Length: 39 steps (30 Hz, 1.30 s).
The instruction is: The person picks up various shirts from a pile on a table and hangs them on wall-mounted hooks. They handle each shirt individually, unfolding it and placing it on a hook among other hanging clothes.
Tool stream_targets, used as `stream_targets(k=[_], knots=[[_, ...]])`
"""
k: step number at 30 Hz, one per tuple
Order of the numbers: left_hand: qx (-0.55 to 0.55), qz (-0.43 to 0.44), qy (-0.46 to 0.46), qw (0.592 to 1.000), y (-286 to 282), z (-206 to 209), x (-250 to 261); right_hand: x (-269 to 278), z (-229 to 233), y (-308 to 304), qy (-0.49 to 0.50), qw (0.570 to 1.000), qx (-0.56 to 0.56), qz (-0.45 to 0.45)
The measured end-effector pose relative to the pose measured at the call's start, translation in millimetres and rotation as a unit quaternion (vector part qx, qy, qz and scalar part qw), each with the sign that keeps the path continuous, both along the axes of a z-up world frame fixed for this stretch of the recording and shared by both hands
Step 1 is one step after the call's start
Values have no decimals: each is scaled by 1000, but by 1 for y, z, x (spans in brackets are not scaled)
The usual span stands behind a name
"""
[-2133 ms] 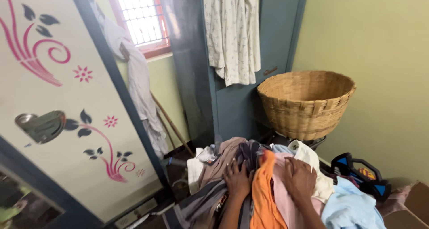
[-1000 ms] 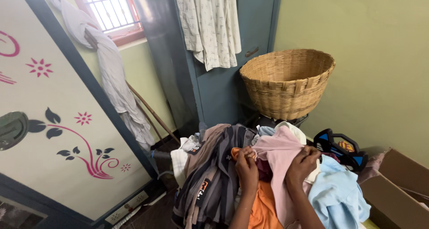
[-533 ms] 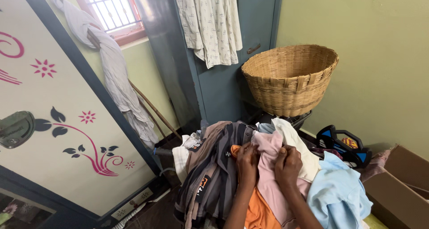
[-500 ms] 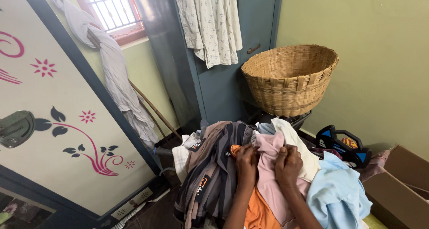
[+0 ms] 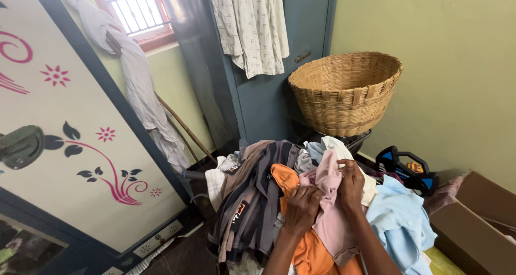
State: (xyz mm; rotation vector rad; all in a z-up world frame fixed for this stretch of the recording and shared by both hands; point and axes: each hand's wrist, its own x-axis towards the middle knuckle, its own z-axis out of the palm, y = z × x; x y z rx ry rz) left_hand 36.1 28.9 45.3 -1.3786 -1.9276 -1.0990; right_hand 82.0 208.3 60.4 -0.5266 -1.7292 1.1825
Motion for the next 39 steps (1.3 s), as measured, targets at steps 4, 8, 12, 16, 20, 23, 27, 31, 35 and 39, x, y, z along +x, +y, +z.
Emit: stream_targets(k=[4, 8, 12, 16, 20, 23, 27, 31, 35, 39], knots=[[16, 29, -330, 943, -4, 28, 12, 5, 11, -12, -52, 998, -16, 33], [7, 66, -167, 984, 0, 48, 14, 7, 27, -8, -91, 992, 24, 89], [-92, 84, -297, 947, 8, 41, 2, 15, 30, -6, -153, 978, 0, 144], [124, -3, -460, 879, 8, 7, -19, 20, 35, 18, -201, 951, -66, 226], [387, 1, -607, 694, -7, -4, -50, 39, 46, 49, -168, 975, 117, 90], [480, 38, -577, 660, -28, 26, -54, 76, 52, 68, -356, 923, 111, -91], [593, 34, -545, 592, -59, 106, -47, 116, 20, 109, -462, 883, 40, -80], [629, 85, -501, 588, -91, 177, -52, 132, -33, 138, -370, 899, -231, -30], [688, 51, -348, 635, -124, 214, -65, 132, -52, 142, -177, 948, -256, -66], [699, 31, -296, 650, -156, 226, -68, 103, -25, 143, -128, 953, -239, -138]])
